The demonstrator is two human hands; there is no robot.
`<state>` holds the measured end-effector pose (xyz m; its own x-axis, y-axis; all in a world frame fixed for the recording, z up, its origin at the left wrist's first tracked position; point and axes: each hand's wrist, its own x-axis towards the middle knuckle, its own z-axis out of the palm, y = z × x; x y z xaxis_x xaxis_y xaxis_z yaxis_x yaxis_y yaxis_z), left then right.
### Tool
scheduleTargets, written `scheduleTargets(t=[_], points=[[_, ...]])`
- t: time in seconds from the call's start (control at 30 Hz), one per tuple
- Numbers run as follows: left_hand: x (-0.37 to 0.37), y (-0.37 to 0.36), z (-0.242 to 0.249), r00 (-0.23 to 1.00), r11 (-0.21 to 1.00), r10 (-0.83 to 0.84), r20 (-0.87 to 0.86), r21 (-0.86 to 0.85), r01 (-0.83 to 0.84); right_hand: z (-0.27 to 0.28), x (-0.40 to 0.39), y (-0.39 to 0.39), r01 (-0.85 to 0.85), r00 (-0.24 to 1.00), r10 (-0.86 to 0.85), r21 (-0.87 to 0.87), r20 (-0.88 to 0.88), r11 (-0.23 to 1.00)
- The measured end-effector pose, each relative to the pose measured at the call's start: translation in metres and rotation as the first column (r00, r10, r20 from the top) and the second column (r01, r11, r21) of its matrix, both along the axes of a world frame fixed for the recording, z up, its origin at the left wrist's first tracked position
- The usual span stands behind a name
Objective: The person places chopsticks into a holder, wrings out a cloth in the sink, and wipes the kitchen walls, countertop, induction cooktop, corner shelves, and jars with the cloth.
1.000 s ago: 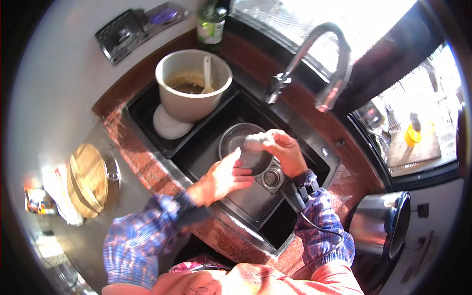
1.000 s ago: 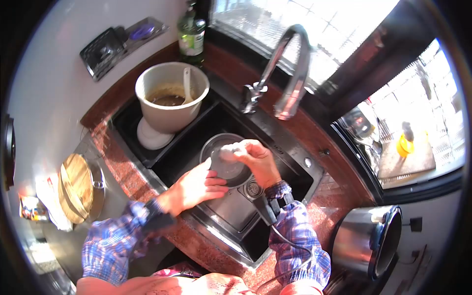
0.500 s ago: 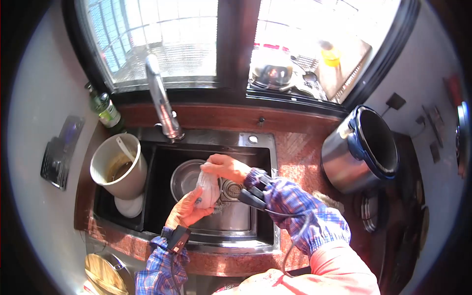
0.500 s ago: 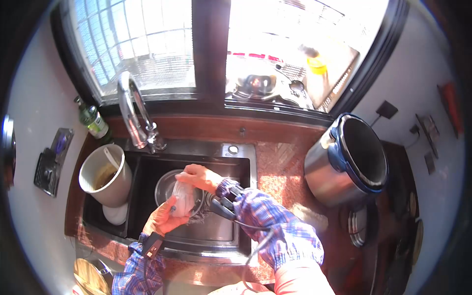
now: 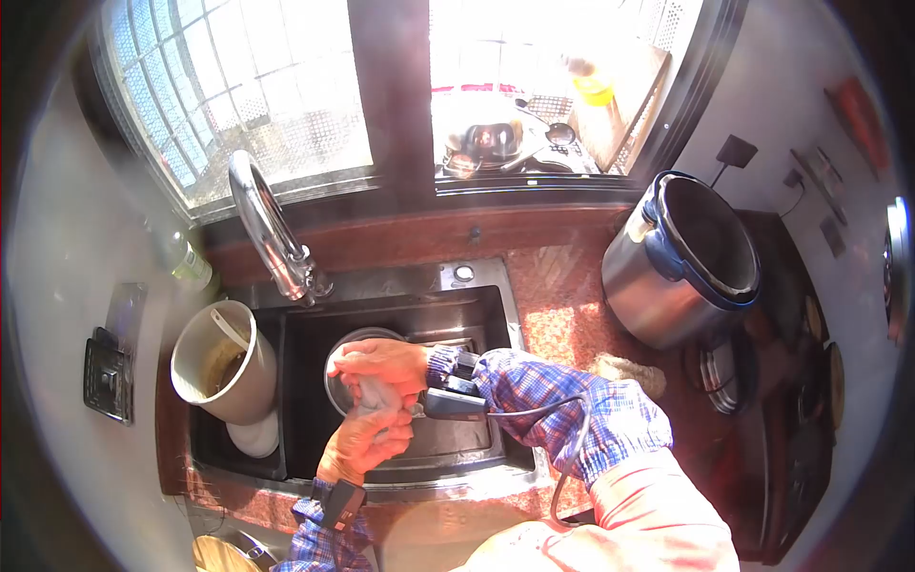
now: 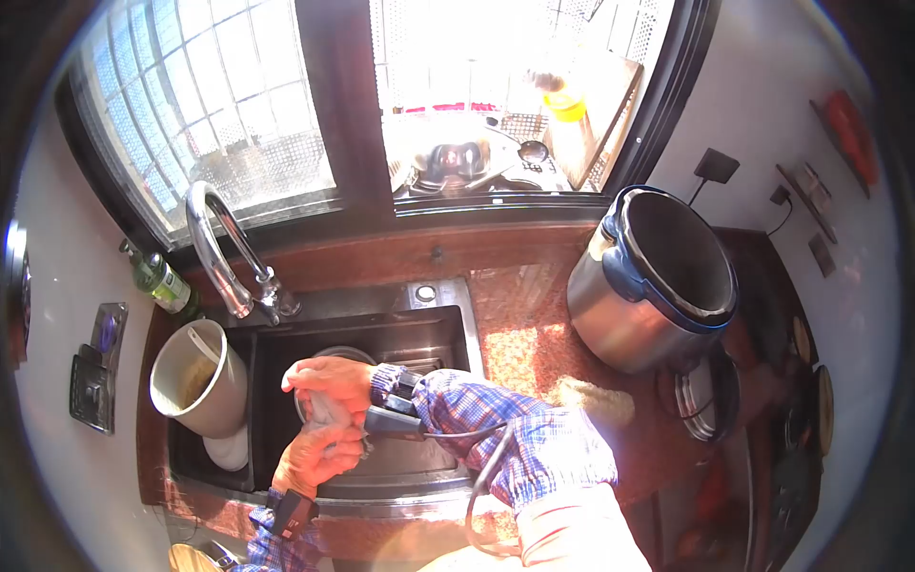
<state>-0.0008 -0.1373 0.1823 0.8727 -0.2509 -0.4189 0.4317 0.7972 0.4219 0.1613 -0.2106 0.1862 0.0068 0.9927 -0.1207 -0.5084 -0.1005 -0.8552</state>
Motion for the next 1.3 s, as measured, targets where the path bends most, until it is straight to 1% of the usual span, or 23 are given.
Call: scheduleTargets(t=[0.27,0.33,0.37,0.4,0.47,0.5,0.57,0.6,0.63,0.67,0.7,0.73,0.77,0.8,0.83,0.87,0.9,0.97,1.0,1.1,1.17,1.2,1.3], points=[[0.011,-0.027,0.004,0.985,0.849,0.089,-0.149,0.529,0.004,0.000,-0.008,-0.006,0.046,0.998,-0.044,-0.040,0.044,0.998],[0.016,-0.027,-0.001,0.962,0.576,0.150,-0.228,0.811,0.102,-0.023,-0.012,0.001,0.151,0.987,-0.154,-0.080,-0.034,0.985],[0.015,-0.018,-0.032,0.965,0.575,0.135,-0.227,0.811,0.110,-0.036,-0.013,0.006,0.245,0.960,-0.258,-0.124,-0.104,0.961],[0.011,-0.002,-0.085,0.997,-0.046,-0.021,0.076,0.996,-0.077,-0.048,-0.019,0.012,0.421,0.904,-0.428,-0.171,-0.006,0.891],[0.015,0.003,-0.082,0.880,-0.616,-0.469,-0.080,0.744,-0.260,-0.083,-0.031,0.017,0.586,0.775,-0.627,-0.278,-0.084,0.761],[0.016,0.005,-0.094,0.944,-0.565,-0.331,-0.007,0.802,-0.193,-0.092,-0.033,0.015,0.616,0.700,-0.691,-0.338,-0.180,0.712],[0.016,0.004,-0.109,0.982,-0.481,-0.146,0.121,0.859,-0.177,-0.120,-0.032,0.034,0.789,0.529,-0.846,-0.408,0.069,0.460],[0.020,-0.011,-0.089,0.973,-0.461,0.053,0.223,0.870,-0.174,-0.107,-0.023,0.026,0.746,0.603,-0.794,-0.404,0.074,0.529],[0.023,-0.016,-0.075,0.936,-0.140,0.152,0.316,0.945,-0.296,-0.095,-0.019,0.019,0.690,0.677,-0.733,-0.406,0.071,0.599],[0.025,-0.018,-0.060,0.947,0.122,0.268,0.179,0.968,-0.218,-0.100,-0.013,0.007,0.788,0.476,-0.803,0.231,0.359,0.570],[0.021,-0.018,-0.047,0.938,0.381,0.346,-0.003,0.914,-0.138,-0.079,-0.010,-0.003,0.706,0.635,-0.719,0.166,0.283,0.689],[0.017,-0.012,-0.037,0.942,0.387,0.337,-0.010,0.913,-0.129,-0.057,-0.008,-0.013,0.600,0.770,-0.605,0.095,0.202,0.794],[0.011,-0.002,-0.029,0.962,0.588,0.269,-0.052,0.800,-0.121,-0.033,-0.007,-0.024,0.479,0.869,-0.478,0.025,0.126,0.878],[0.007,0.002,-0.019,0.978,0.757,0.194,-0.073,0.645,-0.102,-0.023,-0.005,-0.031,0.449,0.831,-0.459,0.109,0.316,0.887],[0.006,-0.004,-0.002,0.980,0.762,0.185,-0.070,0.640,-0.098,-0.015,-0.001,-0.039,0.402,0.748,-0.438,0.184,0.499,0.897],[0.002,-0.016,0.018,0.990,0.923,0.142,0.025,0.359,-0.141,-0.005,-0.002,-0.046,0.361,0.898,-0.378,0.113,0.224,0.926],[0.002,-0.024,0.029,0.983,0.990,0.128,0.128,0.040,-0.135,-0.001,-0.003,-0.048,0.371,0.893,-0.387,0.111,0.228,0.922],[0.005,-0.032,0.029,0.979,0.997,0.038,0.202,-0.075,-0.023,0.003,-0.009,-0.049,0.292,0.937,-0.246,0.165,-0.250,0.942],[0.004,-0.039,0.026,0.977,0.964,0.165,0.134,-0.232,-0.131,0.011,-0.012,-0.050,0.235,0.910,-0.150,0.184,-0.387,0.954],[-0.001,-0.032,-0.005,0.934,0.875,0.355,0.049,-0.371,-0.313,0.032,-0.003,-0.063,0.168,0.979,-0.145,0.169,-0.141,0.971],[0.005,-0.053,0.033,0.975,0.895,0.205,-0.086,-0.386,-0.222,0.020,-0.003,-0.052,0.164,0.985,-0.170,0.180,0.022,0.970],[0.009,-0.059,0.038,0.951,0.931,0.230,-0.206,-0.239,-0.277,0.047,-0.003,-0.067,0.118,0.979,-0.137,0.134,0.148,0.984],[0.012,-0.057,0.021,0.996,0.975,0.058,-0.070,-0.209,-0.072,0.054,0.001,-0.070,0.071,0.964,-0.100,0.126,0.245,0.990]])
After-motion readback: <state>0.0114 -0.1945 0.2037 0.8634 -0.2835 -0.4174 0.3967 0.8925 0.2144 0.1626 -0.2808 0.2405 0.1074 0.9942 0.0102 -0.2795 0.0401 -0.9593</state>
